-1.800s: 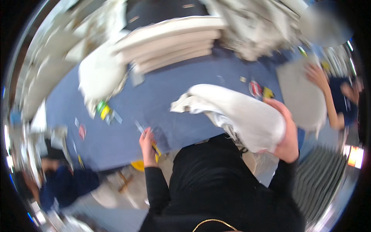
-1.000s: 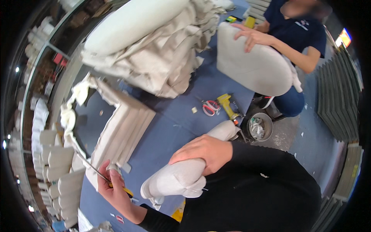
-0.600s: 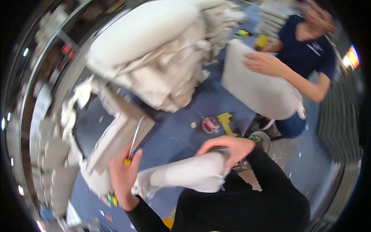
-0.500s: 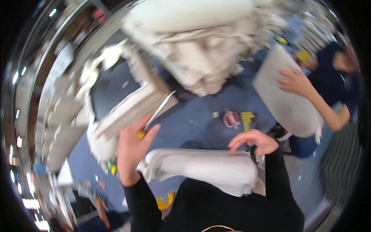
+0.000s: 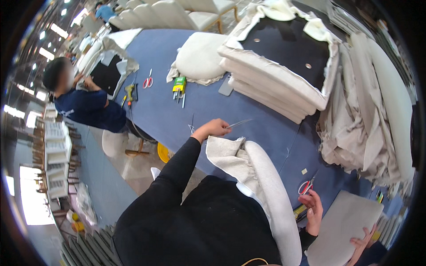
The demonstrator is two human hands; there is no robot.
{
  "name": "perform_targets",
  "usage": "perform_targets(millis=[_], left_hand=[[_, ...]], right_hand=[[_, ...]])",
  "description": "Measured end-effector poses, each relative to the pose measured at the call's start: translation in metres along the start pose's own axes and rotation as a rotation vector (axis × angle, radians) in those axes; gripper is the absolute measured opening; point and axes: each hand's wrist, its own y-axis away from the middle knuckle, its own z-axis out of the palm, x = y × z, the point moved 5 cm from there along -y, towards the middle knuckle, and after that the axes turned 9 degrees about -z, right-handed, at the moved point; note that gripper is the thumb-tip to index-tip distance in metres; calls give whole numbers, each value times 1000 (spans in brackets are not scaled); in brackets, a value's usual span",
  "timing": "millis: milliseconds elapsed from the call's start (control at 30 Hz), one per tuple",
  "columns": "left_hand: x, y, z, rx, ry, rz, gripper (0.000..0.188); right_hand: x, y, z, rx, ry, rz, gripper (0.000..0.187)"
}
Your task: The person uses a yellow-handled screwdriver to tuck and secure fabric into the seams of a white upholstered chair component. They repeatedly probe the edges, pull the fabric taut, and adjust the covering while holding the piece in both hands. The work continues on the same item throughout the clip.
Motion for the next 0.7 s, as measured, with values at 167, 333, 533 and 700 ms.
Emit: perform_targets(millis=[167,333,533,700], left_hand=[[-41,-7,62,8,286,-85,42],[-45,-54,32,211,128,7,53],[-13,-52,-40,-66,239,106,35],[0,7,-24,-597,-209,-2,27]], right_hand=[[-11,-13,10,-78,70,149,88],[0,-28,9,-72,128,246,75],[37,-13,-24,78,264,452,58],[33,-10,-44,164,254,441,58]])
